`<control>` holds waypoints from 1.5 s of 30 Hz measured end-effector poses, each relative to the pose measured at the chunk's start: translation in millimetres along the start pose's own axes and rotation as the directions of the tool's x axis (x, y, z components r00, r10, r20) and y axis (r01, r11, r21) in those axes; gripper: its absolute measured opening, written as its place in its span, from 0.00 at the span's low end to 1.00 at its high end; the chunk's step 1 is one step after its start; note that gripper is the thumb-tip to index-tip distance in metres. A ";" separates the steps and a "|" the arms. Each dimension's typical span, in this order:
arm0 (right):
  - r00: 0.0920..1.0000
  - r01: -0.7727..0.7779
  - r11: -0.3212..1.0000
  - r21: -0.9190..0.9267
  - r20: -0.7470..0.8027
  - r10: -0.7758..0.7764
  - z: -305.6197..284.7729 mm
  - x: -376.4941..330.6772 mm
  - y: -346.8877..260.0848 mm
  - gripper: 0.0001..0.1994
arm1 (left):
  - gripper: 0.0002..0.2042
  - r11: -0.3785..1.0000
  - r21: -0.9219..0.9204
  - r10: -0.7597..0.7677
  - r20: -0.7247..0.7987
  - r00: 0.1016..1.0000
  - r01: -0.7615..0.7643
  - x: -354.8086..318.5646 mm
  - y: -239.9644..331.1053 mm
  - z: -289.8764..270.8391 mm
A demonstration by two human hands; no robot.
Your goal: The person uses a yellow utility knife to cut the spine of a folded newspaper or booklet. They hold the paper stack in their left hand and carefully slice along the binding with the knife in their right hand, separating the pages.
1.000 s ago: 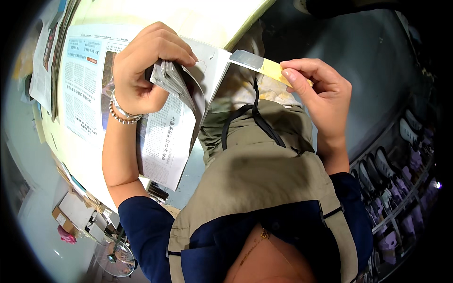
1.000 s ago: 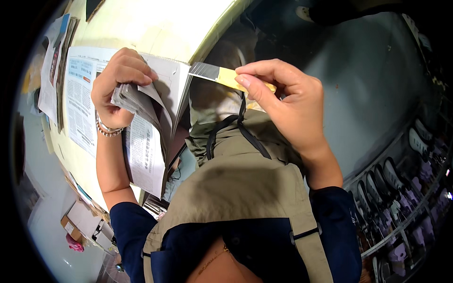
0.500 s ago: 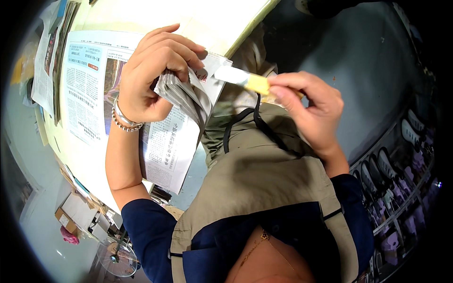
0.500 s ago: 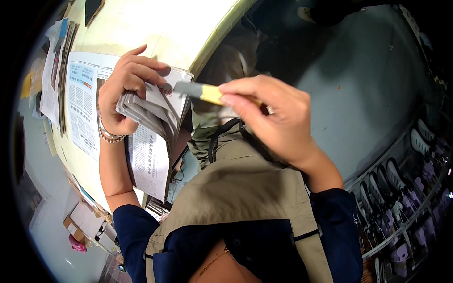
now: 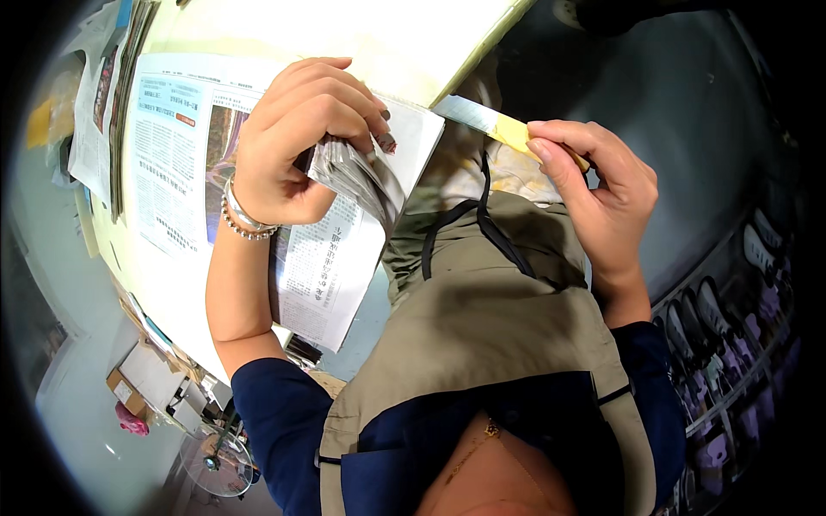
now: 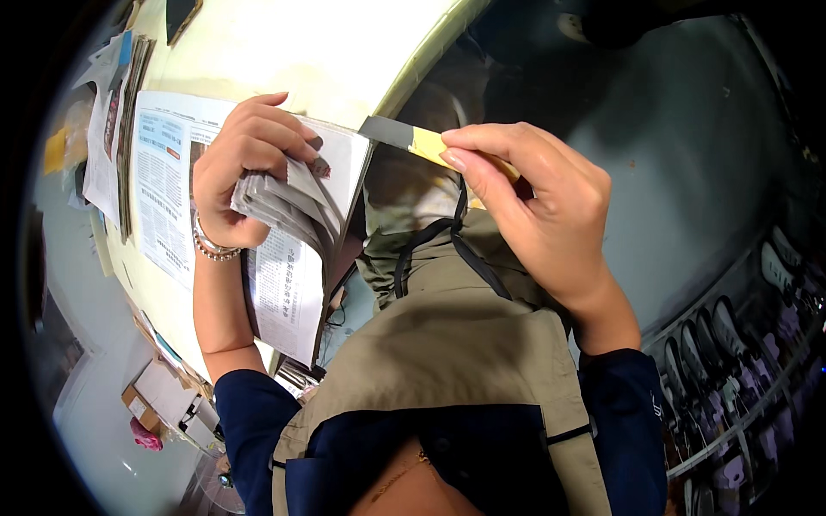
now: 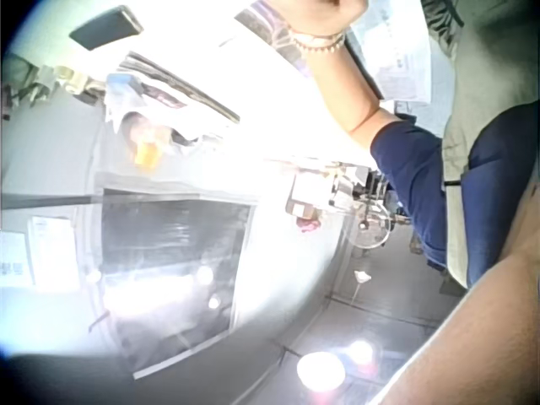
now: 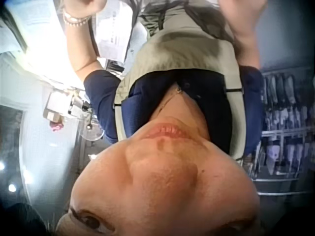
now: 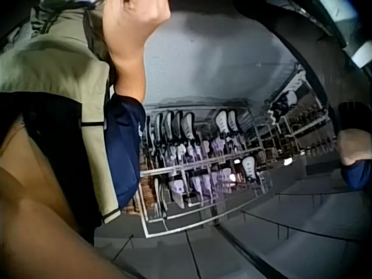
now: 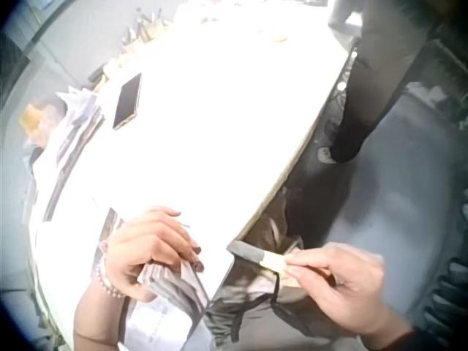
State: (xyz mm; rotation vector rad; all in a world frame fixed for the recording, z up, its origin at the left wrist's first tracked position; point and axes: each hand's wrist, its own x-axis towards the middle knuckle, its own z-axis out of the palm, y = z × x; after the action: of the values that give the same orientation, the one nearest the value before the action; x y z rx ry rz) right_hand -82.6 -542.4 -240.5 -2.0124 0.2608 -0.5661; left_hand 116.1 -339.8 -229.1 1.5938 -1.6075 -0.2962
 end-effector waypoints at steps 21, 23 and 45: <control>0.995 0.084 0.996 -0.033 0.051 -0.082 -2.1 4.5 -4.2 0.08 | 0.10 0.995 0.088 -0.051 -0.028 0.998 0.053 -4.1 3.3 3.4; 0.991 0.118 0.992 -0.040 0.066 -0.115 -3.2 4.2 -4.6 0.08 | 0.09 0.995 0.097 -0.035 -0.033 0.999 0.038 -1.5 4.3 4.2; 0.983 0.161 0.986 -0.030 0.089 -0.158 -1.5 7.5 -3.7 0.09 | 0.11 0.939 0.335 0.069 0.024 0.997 -0.073 1.0 13.1 -2.3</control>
State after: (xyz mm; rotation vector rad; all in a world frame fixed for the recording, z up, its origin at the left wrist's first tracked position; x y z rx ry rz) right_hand -77.1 -544.8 -234.6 -2.1004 0.0575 -0.5761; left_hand 108.4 -337.6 -218.4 1.7827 -1.7918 0.0108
